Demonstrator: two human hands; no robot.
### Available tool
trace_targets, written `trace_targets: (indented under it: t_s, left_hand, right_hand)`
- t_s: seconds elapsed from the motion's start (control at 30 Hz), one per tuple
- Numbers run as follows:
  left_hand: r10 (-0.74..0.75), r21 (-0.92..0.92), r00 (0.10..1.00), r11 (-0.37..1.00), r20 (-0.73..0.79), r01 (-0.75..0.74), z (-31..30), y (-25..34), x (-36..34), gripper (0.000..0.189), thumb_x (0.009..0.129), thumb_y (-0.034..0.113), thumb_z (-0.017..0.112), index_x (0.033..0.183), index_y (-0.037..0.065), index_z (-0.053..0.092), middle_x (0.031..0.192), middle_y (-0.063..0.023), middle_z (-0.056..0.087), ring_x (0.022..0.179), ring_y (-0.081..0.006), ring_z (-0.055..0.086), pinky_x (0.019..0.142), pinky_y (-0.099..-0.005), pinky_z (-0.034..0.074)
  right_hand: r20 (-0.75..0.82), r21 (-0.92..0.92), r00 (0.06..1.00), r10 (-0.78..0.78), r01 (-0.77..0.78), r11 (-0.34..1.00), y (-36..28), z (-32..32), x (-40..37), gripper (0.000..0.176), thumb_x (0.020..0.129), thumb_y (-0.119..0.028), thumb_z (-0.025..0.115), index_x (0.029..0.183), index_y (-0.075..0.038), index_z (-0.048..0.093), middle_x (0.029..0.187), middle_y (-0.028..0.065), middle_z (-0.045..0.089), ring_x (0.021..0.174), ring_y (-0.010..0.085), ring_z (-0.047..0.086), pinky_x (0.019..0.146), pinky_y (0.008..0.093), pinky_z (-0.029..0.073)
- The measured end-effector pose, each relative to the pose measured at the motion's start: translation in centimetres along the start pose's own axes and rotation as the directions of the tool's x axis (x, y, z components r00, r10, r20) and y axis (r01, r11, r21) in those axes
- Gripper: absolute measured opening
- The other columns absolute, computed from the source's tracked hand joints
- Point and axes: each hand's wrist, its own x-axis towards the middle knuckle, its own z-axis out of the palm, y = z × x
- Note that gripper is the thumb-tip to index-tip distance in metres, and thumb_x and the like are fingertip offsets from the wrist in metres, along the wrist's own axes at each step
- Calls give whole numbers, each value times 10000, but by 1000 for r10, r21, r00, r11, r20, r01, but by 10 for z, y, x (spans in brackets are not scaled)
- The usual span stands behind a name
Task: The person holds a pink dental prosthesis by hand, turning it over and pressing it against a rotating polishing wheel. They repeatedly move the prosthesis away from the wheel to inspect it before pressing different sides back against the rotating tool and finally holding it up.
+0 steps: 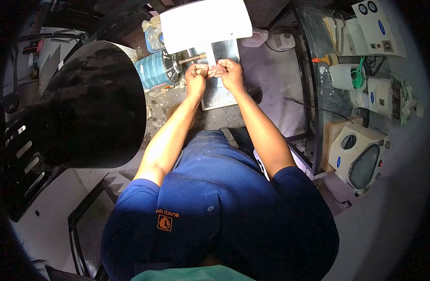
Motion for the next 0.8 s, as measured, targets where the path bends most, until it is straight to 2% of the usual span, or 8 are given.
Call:
trace_targets:
  t_s: [0.1,0.23,0.33,0.47,0.53,0.6,0.77,0.8]
  left_hand:
    - [138,-65,989,989,52,-135,8,2,-7,40,895,-53,433,895,-86,455,863,-230,616,820,-287,656,730,-343,564]
    - [24,26,1000,999,0,-24,0,-8,6,41,901,-41,431,897,-78,451,888,-227,611,811,-278,655,733,-343,564]
    - [78,-46,997,996,25,-76,3,-4,-2,35,895,-45,434,895,-71,458,880,-223,612,802,-276,657,727,-337,565]
    - [-24,-56,999,998,-31,23,3,-7,4,41,894,-51,429,914,-67,461,871,-225,614,792,-284,659,722,-340,565]
    - [-16,-52,1000,999,-24,15,3,-6,4,46,893,-51,428,923,-68,458,872,-224,614,785,-286,659,715,-340,566]
    - [4,-74,1000,997,-18,-5,3,-4,0,43,891,-50,431,921,-67,457,874,-224,617,786,-285,660,714,-336,564]
    - [43,24,999,999,24,-44,2,-1,-1,34,895,-50,426,912,-65,451,895,-237,619,799,-280,661,723,-331,562]
    - [28,-57,999,998,44,-26,3,1,-2,28,893,-53,431,907,-67,450,889,-236,620,795,-278,661,721,-329,562]
  right_hand:
    - [-30,55,999,-37,39,998,2,2,0,108,866,32,533,952,84,571,847,126,634,719,152,636,633,276,560]
    - [-28,38,1000,-3,4,999,2,-2,4,112,865,37,528,962,84,563,840,125,634,711,151,636,619,275,559]
    - [-2,0,1000,-12,12,1000,-6,0,1,108,868,38,521,959,84,557,836,126,633,710,154,637,619,277,559]
    - [-10,37,1000,-2,2,999,-2,-1,1,92,866,35,525,938,75,566,824,123,632,702,150,634,613,275,557]
    - [3,17,1000,-25,25,1000,-2,-2,8,91,866,33,527,937,72,568,822,123,633,702,151,634,611,276,557]
    - [-10,-19,1000,21,-22,1000,-6,0,4,95,862,34,529,942,71,565,823,124,634,697,151,633,606,278,556]
    - [-6,-38,1000,26,-26,999,-2,-1,3,105,863,35,527,954,73,561,831,122,635,708,151,632,611,276,554]
    - [0,-37,1000,20,-20,999,-2,-1,7,105,863,35,527,954,73,561,831,122,635,708,151,632,611,276,554]
